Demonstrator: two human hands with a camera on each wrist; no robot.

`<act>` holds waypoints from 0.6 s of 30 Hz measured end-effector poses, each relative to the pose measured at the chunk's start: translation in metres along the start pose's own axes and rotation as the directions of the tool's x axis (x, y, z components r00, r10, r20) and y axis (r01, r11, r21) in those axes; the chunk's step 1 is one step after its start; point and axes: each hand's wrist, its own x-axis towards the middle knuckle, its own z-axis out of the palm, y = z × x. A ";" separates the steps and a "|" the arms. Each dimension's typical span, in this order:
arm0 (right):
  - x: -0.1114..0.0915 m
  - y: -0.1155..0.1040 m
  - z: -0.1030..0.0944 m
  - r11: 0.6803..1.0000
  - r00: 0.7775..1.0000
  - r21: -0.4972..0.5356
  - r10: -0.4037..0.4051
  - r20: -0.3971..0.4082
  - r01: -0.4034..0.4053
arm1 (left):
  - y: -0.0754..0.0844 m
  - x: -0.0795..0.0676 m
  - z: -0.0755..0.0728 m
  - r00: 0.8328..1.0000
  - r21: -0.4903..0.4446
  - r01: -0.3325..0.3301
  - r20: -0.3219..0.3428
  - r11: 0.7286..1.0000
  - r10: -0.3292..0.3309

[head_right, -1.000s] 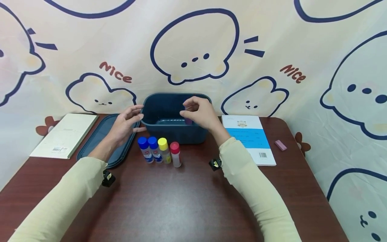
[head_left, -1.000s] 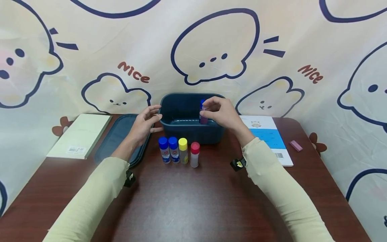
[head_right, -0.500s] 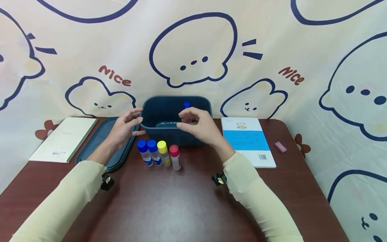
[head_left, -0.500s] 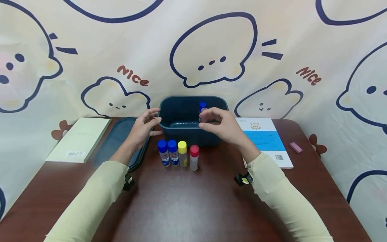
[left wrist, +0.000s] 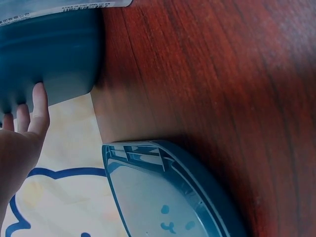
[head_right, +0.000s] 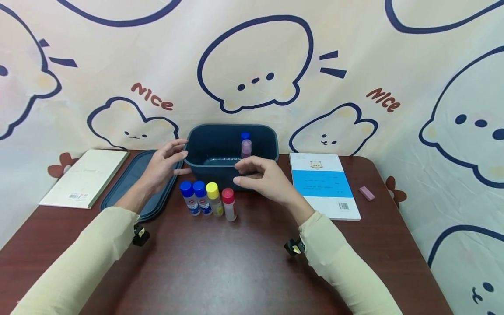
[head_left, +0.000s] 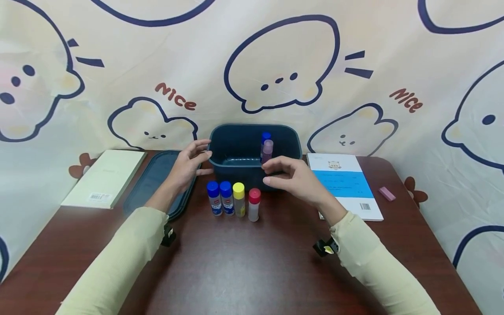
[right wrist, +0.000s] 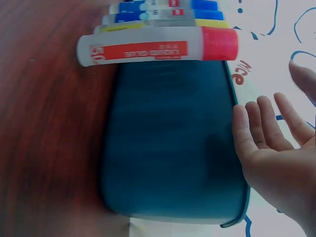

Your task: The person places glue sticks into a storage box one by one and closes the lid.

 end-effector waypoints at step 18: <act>-0.003 0.022 0.012 0.998 0.992 0.062 0.002 0.130 -0.010 | 0.000 0.000 0.000 1.000 0.000 -0.005 -0.003 1.000 0.005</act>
